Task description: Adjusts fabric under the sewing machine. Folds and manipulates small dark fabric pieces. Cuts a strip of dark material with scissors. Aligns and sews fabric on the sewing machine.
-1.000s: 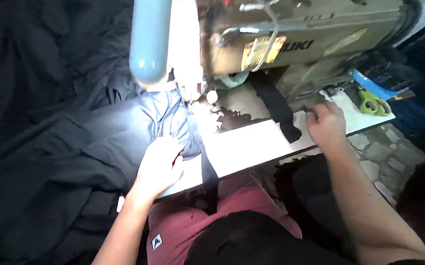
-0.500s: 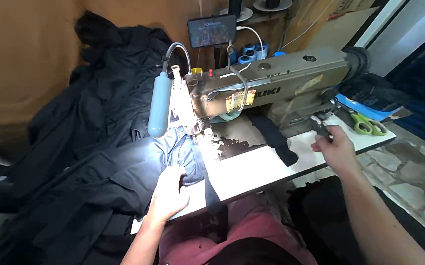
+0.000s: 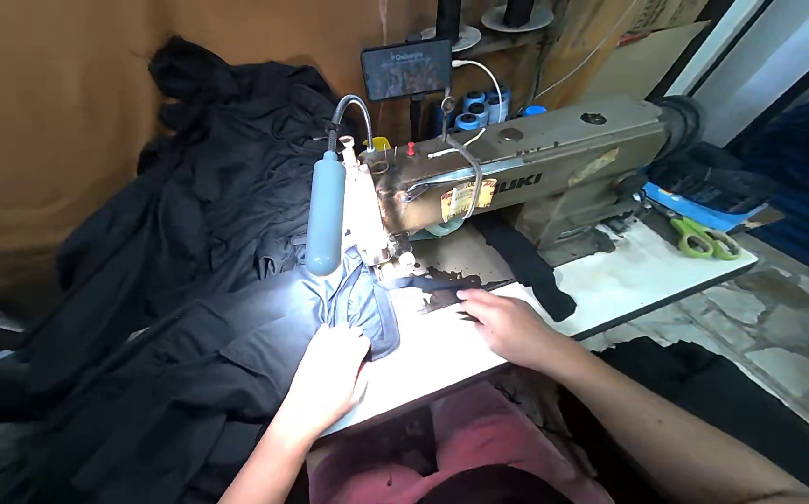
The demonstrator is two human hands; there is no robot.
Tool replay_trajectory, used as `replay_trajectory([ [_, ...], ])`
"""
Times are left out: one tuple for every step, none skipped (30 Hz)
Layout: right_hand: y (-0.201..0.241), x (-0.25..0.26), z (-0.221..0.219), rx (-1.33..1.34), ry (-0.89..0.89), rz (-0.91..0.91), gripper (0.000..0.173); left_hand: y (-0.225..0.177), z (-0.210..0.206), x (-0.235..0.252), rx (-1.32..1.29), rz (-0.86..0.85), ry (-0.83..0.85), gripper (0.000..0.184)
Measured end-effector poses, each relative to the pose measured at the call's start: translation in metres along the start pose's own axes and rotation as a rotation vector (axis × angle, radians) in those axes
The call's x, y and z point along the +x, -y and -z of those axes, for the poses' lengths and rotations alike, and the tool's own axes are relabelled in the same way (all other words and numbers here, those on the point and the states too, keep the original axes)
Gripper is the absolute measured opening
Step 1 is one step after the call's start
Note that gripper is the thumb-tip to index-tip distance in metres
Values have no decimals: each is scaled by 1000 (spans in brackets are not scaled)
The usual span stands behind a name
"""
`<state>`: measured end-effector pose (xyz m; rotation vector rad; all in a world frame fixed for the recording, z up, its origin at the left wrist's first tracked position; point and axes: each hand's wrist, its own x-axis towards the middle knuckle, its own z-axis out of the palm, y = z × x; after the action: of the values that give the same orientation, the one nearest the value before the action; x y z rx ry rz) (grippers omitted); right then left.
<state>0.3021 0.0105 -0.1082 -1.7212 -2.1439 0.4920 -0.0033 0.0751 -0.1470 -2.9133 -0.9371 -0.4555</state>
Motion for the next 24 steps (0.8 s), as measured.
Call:
replay_trajectory([
  [2,7,0,94,-59,27,28,1,0,3,15,-30,13,26],
  [8,16,-3,211,-76,59,30,2,1,6,30,-56,20,21],
  [15,27,-8,328,-74,101,32,2,4,10,29,-73,37,18],
  [22,40,-14,424,-44,135,33,1,9,13,1,-77,62,17],
  [29,52,-19,483,7,159,34,-1,17,17,-43,-76,81,19],
  [35,64,-22,507,67,187,36,-4,28,22,-99,-57,120,21],
  [39,75,-24,503,136,219,38,-7,43,28,-150,-18,185,24],
  [43,83,-24,477,206,240,38,-9,59,34,-160,19,252,25],
  [46,88,-21,437,278,240,36,-8,77,40,-126,64,331,26],
  [48,90,-19,404,332,232,34,-7,95,47,-38,131,432,28],
  [49,90,-18,373,368,221,32,-4,111,54,84,215,523,29],
  [49,88,-17,357,390,207,32,4,120,57,202,271,538,28],
  [48,85,-19,361,390,191,32,17,122,55,288,277,490,25],
  [46,80,-23,385,364,187,31,30,123,51,341,227,418,23],
  [44,72,-29,435,315,197,31,32,130,50,321,161,378,22],
  [42,62,-36,513,234,235,30,25,140,51,219,55,355,23],
  [42,50,-47,605,116,315,27,10,150,53,54,-61,361,24],
  [43,38,-58,689,-14,428,24,-5,152,55,-116,-199,360,24],
  [44,27,-68,740,-104,532,23,-20,148,57,-254,-308,383,23],
  [45,17,-73,721,-157,604,20,-31,140,56,-332,-377,428,23],
  [45,7,-76,620,-197,630,18,-37,129,55,-373,-409,466,25],
  [45,-4,-78,462,-229,614,17,-38,117,55,-393,-401,505,29],
  [44,-14,-81,301,-240,577,15,-35,105,55,-399,-354,550,31],
  [42,-21,-84,181,-236,545,15,-29,93,55,-396,-273,589,33],
])
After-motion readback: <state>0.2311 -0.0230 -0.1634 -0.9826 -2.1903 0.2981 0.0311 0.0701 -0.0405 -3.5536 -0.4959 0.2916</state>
